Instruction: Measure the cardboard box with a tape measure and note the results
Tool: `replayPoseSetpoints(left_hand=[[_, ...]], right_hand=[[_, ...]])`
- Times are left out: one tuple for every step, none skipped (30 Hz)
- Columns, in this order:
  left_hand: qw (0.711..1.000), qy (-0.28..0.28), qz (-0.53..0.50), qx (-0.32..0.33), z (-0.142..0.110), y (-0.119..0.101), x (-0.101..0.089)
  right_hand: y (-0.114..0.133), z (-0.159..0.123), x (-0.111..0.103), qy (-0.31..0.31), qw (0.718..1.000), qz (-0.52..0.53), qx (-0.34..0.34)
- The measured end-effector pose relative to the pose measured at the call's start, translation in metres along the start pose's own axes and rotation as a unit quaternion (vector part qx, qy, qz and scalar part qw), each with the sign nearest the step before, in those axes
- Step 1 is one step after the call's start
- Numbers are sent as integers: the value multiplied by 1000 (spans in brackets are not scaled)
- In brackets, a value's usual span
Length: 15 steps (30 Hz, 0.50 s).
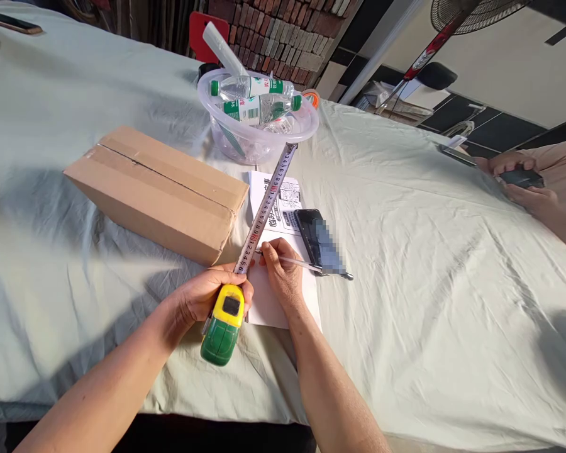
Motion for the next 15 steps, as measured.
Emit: replayPoseSetpoints(left_hand=[[1000,1,0,0,0,0,0],[1000,1,0,1,0,0,0],[1000,2,0,1,0,0,0],[1000,2,0,1,1,1,0],[1000,3,0,1,1,1,0],[1000,2,-1,1,1,1,-1],[1000,2,-2,1,1,1,-1],[1000,2,-2,0,2,1,-1],[1000,1,-2,-1,2,1,-1],[1000,1,-2,-2,2,1,-1],[1000,1,0,-3,1,1,-1],[1000,0,1,-3,1,0,0],[1000,-1,3,-1,1,0,0],[1000,-1,3,1,1,0,0],[1000,-1,3,4,0,-1,0]], right_hand=[[0,0,0,0,1000,0,-1],[0,0,0,0,1000,-1,-1],[0,0,0,0,1000,0,-2],[0,0,0,1,1000,1,-1],[0,0,0,1,1000,2,-1],[0,0,0,3,1000,4,1],[0,0,0,4,1000,5,3],[0,0,1,5,1000,6,5],[0,0,1,6,1000,7,6],[0,0,1,7,1000,7,5],[0,0,1,7,1000,7,5],[0,0,1,8,1000,7,4],[0,0,1,8,1000,8,4],[0,0,1,10,1000,10,5],[0,0,1,11,1000,13,6]])
Point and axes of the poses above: each hand's wrist, its own z-axis towards the middle knuckle, its own x-axis out of the palm, y = z × x, the point moved 4 cm from there along z, towards the middle knuckle, and after that the axes turned 14 degrees about -y, right-handed, at the moved point
